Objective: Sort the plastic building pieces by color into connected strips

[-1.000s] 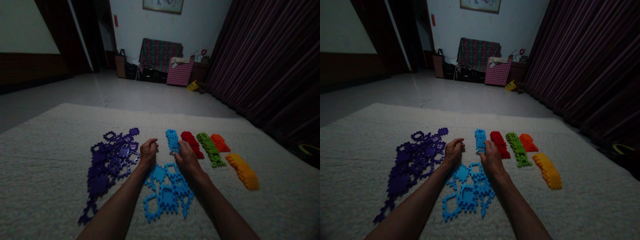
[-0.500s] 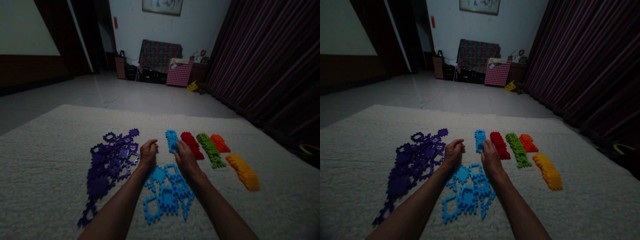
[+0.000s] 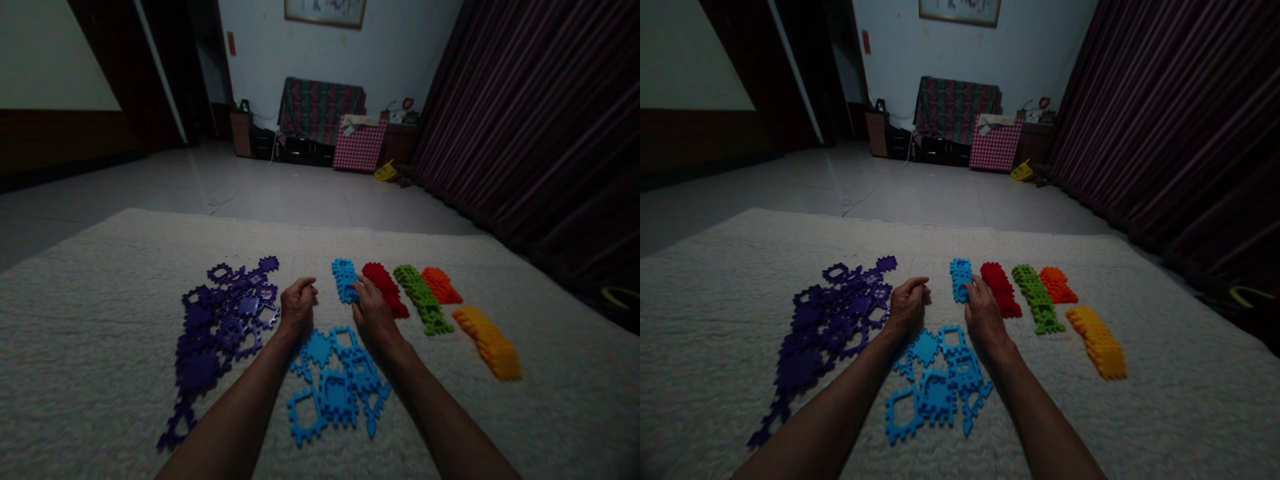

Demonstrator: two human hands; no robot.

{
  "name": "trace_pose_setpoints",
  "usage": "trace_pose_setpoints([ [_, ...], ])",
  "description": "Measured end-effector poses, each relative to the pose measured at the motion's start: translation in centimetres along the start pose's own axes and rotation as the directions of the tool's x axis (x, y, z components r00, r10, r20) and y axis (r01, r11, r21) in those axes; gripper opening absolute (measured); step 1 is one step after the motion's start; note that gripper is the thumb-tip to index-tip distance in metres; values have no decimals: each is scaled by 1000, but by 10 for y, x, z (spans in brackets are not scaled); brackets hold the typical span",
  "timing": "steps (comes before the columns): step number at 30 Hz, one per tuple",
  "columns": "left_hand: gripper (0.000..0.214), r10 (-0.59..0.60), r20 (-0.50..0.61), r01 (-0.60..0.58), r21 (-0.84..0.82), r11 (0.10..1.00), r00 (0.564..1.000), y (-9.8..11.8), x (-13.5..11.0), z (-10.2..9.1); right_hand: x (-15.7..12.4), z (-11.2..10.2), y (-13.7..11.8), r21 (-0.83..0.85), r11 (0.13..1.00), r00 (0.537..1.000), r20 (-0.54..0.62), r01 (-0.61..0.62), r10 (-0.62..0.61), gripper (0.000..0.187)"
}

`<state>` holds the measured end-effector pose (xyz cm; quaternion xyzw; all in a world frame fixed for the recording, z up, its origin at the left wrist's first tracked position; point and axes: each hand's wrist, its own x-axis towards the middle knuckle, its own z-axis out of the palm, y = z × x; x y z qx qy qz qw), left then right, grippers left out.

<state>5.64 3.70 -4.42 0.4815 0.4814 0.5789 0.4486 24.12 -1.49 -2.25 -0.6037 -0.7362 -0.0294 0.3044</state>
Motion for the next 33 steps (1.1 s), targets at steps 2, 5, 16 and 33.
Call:
trace_pose_setpoints([
  [2,33,4,-1,-4,24,1000,1000,3,-1,0,-1,0,0,0,1000,1000,2,10,-10,48],
  [5,33,-5,0,5,23,1000,1000,8,-3,0,-2,0,0,4,1000,1000,2,26,-26,48],
  [16,35,28,2,-28,59,998,1000,4,0,-1,-20,-21,-22,252,967,986,167,-28,-15,27],
  [33,35,28,16,-29,73,997,999,-1,1,-2,-42,-34,-48,174,984,950,311,-48,-8,45],
])
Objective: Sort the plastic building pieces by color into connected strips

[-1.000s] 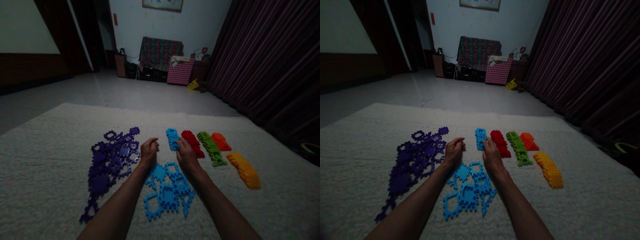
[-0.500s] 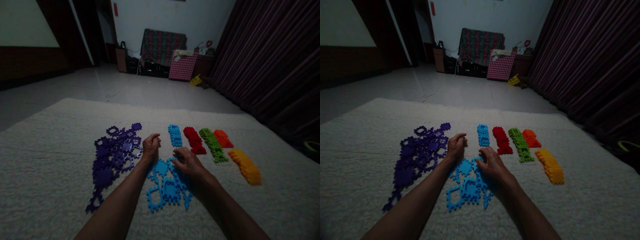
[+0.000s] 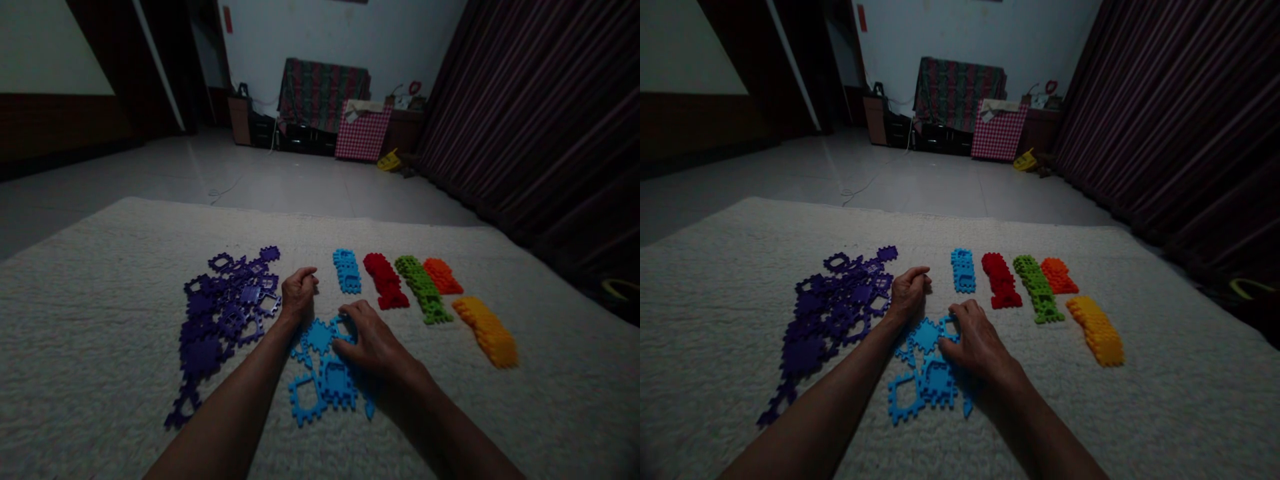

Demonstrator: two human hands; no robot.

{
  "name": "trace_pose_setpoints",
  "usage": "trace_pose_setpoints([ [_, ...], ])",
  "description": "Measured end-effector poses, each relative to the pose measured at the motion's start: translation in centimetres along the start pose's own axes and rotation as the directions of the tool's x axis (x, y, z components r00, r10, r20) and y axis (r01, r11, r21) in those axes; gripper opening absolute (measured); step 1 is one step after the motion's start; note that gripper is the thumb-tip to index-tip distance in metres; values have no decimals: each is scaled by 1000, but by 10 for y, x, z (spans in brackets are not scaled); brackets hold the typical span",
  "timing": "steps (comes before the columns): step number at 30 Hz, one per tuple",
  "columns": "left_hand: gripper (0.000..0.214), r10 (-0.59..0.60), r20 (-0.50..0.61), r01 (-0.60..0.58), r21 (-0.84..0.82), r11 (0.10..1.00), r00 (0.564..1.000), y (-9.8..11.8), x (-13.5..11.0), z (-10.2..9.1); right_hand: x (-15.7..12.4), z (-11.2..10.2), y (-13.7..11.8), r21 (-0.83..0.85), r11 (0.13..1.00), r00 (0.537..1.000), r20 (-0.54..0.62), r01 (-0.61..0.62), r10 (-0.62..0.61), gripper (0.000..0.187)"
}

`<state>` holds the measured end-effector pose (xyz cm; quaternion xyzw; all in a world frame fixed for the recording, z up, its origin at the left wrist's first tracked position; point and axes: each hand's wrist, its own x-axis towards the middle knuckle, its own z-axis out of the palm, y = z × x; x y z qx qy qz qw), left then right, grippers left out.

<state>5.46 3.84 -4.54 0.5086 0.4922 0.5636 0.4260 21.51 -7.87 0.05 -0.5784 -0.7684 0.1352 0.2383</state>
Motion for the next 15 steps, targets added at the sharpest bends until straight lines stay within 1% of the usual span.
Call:
trace_pose_setpoints([
  [3,34,-1,-7,1,-27,1000,1000,0,0,1,4,-1,7,58,998,999,-47,-17,20,47],
  [6,33,-5,-4,5,-40,999,1000,5,-2,0,9,1,13,79,996,992,-118,-33,42,47],
  [11,31,-5,-10,5,-20,1000,1000,17,-6,-1,19,8,23,33,997,959,-276,-63,69,46],
  [15,32,5,-5,-5,1,1000,1000,19,-6,-1,32,10,27,-58,996,927,-374,-66,40,51],
])
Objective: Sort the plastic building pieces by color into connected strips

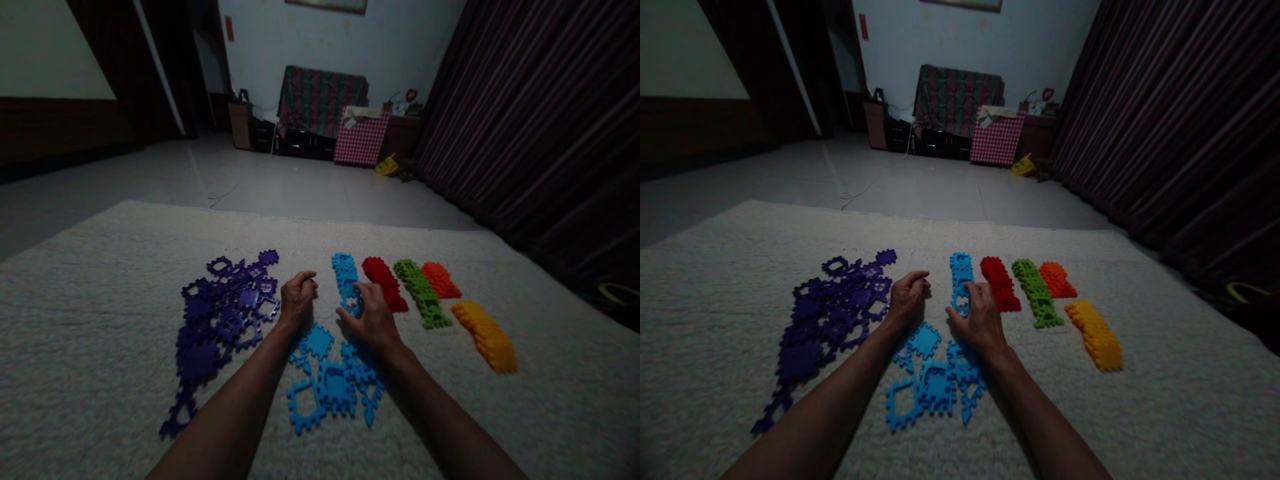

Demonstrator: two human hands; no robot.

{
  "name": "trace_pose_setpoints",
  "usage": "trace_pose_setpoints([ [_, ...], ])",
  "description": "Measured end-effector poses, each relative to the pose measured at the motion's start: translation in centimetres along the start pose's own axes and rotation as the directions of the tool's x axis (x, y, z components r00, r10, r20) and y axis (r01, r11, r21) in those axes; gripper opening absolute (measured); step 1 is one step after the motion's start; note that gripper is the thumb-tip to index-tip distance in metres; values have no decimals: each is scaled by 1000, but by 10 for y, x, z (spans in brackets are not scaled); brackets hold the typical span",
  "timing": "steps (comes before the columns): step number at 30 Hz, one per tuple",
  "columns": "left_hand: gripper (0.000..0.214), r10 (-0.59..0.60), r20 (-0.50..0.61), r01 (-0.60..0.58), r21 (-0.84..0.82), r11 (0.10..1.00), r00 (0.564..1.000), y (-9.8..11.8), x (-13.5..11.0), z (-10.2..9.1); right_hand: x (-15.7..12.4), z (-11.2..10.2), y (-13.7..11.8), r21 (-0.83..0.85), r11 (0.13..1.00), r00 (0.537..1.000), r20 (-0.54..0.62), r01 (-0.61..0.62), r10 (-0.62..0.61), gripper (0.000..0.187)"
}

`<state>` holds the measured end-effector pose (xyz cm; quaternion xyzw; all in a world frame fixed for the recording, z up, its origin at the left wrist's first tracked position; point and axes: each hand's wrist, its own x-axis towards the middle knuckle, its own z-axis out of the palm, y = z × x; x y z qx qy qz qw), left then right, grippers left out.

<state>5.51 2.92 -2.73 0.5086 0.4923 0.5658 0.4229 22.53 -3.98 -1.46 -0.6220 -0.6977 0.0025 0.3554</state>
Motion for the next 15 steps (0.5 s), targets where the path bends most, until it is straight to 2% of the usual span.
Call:
trace_pose_setpoints([
  [7,31,-24,4,24,-29,999,1000,-3,0,1,10,10,1,-114,993,1000,-20,-16,14,54],
  [15,33,-25,14,26,-39,999,1000,-11,3,2,12,12,5,-127,992,1000,-7,-12,11,55],
])
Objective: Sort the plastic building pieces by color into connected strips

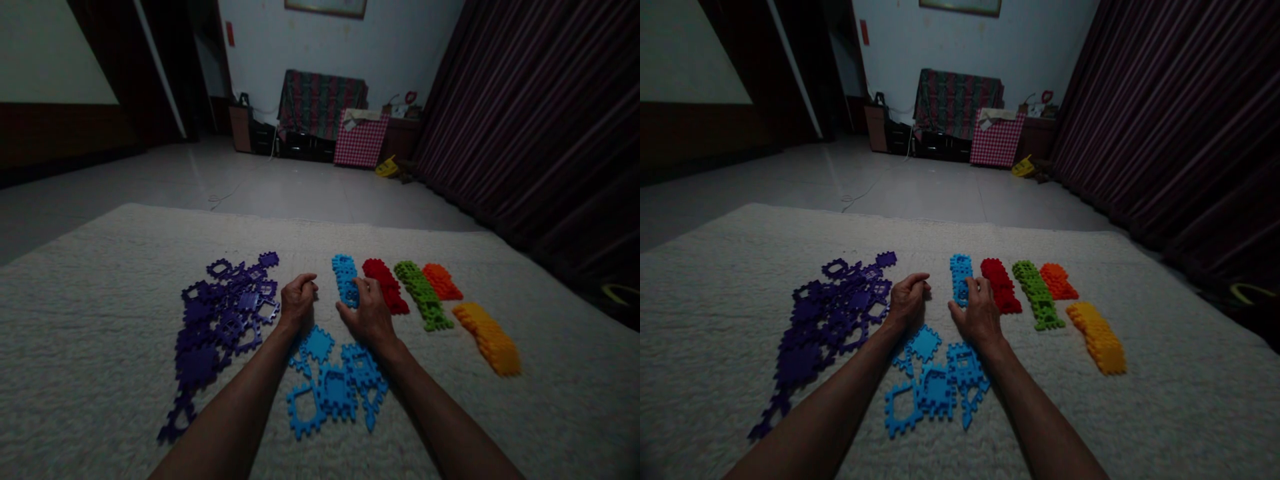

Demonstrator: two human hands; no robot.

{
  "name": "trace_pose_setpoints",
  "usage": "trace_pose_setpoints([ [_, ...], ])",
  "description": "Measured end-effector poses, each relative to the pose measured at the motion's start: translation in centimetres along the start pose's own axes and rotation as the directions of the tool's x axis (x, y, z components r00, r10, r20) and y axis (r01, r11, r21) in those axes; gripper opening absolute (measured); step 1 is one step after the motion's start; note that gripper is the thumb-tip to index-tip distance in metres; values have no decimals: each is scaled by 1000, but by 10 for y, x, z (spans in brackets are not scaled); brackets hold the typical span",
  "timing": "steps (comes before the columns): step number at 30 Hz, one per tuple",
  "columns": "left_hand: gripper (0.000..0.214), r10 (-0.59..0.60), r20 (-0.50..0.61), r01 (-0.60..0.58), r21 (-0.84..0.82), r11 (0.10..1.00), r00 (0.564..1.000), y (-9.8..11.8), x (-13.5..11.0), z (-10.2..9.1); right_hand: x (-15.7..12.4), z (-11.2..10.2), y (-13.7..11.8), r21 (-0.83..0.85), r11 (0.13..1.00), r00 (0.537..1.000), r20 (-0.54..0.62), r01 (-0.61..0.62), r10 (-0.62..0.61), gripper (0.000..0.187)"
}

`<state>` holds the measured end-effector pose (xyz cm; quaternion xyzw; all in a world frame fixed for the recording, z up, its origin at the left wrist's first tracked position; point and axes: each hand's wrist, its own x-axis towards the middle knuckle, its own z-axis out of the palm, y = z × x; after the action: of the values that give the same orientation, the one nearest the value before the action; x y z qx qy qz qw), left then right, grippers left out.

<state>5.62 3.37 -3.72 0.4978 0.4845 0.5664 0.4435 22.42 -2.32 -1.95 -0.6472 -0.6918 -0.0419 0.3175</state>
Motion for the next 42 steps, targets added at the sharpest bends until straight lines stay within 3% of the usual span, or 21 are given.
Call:
trace_pose_setpoints([
  [11,31,17,-9,-17,31,999,1000,6,-2,-1,-2,0,2,3,999,999,-23,35,-35,59],
  [17,30,22,-27,-22,25,999,999,5,0,-1,-5,-7,-3,53,993,993,-42,108,-106,44],
  [20,28,6,-43,-8,-26,1000,999,5,2,-1,-10,-12,-11,179,970,980,84,164,-181,29],
  [23,28,-37,-63,30,-110,994,997,5,2,0,-17,-18,-22,285,941,923,278,183,-264,15],
  [26,29,-91,-77,74,-200,977,993,4,3,1,-21,-25,-32,270,945,877,388,186,-283,7],
  [29,30,-106,-66,88,-236,968,992,3,3,2,-23,-28,-38,207,962,866,430,179,-254,6],
  [36,31,-101,-80,83,-207,975,992,7,1,3,-25,-22,-41,157,974,875,434,162,-215,7],
  [42,32,-145,-73,121,-263,957,987,9,4,1,-23,-15,-34,242,961,917,338,132,-211,8],
])
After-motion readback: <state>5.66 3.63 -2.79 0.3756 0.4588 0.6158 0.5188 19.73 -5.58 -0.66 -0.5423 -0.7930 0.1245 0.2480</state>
